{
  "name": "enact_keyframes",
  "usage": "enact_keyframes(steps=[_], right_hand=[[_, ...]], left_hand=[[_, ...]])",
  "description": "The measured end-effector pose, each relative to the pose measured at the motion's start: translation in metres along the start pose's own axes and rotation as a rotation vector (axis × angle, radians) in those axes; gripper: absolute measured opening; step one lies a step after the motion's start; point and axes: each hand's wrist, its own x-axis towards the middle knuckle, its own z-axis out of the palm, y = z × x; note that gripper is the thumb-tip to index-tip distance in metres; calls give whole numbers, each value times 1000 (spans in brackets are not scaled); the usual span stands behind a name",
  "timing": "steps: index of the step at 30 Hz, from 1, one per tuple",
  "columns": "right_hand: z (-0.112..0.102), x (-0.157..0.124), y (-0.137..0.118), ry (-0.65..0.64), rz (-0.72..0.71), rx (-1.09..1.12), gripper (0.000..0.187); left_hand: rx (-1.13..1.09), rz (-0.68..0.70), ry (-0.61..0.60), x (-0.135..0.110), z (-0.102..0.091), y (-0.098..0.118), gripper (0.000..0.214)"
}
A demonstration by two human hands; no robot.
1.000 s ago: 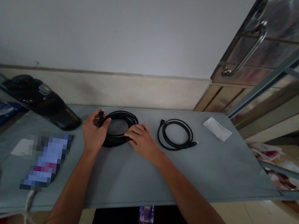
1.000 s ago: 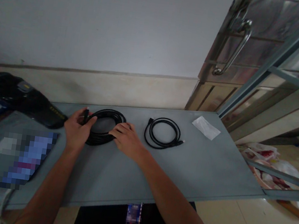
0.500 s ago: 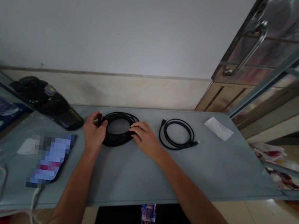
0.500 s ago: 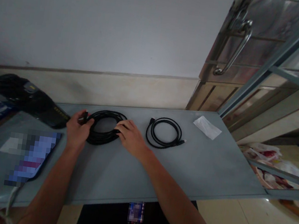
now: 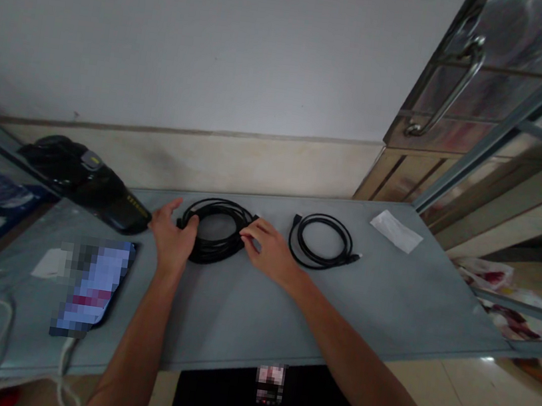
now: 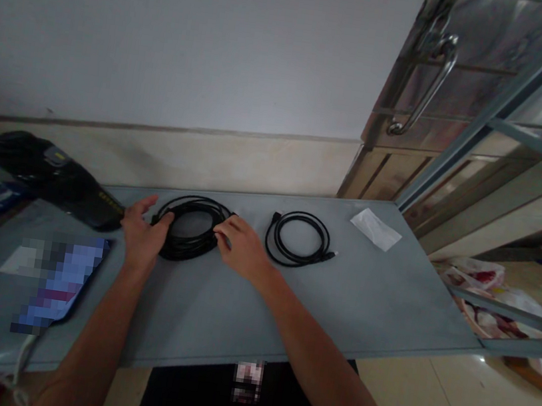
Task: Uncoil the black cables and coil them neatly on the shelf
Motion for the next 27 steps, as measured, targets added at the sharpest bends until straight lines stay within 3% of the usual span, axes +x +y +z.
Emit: enact_keyframes(steps=[3,7,12,14,19,27], right_hand=[[-11,1,-1,2,-2,-63,18],[-49,-12,6,45,48,-230,19],[-104,-67,22,-5,220,-523,40],[-117,-90,26,-30,281,-572,38],[-124,-127,20,-69,303,-566,31],[-113,-143,11,-12,238,-579,29]], left_hand=[[14,77,37,-1,-4,9,38],[-1,187,93,-3,-10,23,25],[-45,249,133,-9,-14,38,18],[-62,263,137,-11,-14,41,18],[-106,272,127,-13,-14,42,28],[-103,307,139,-17,-13,43,32]])
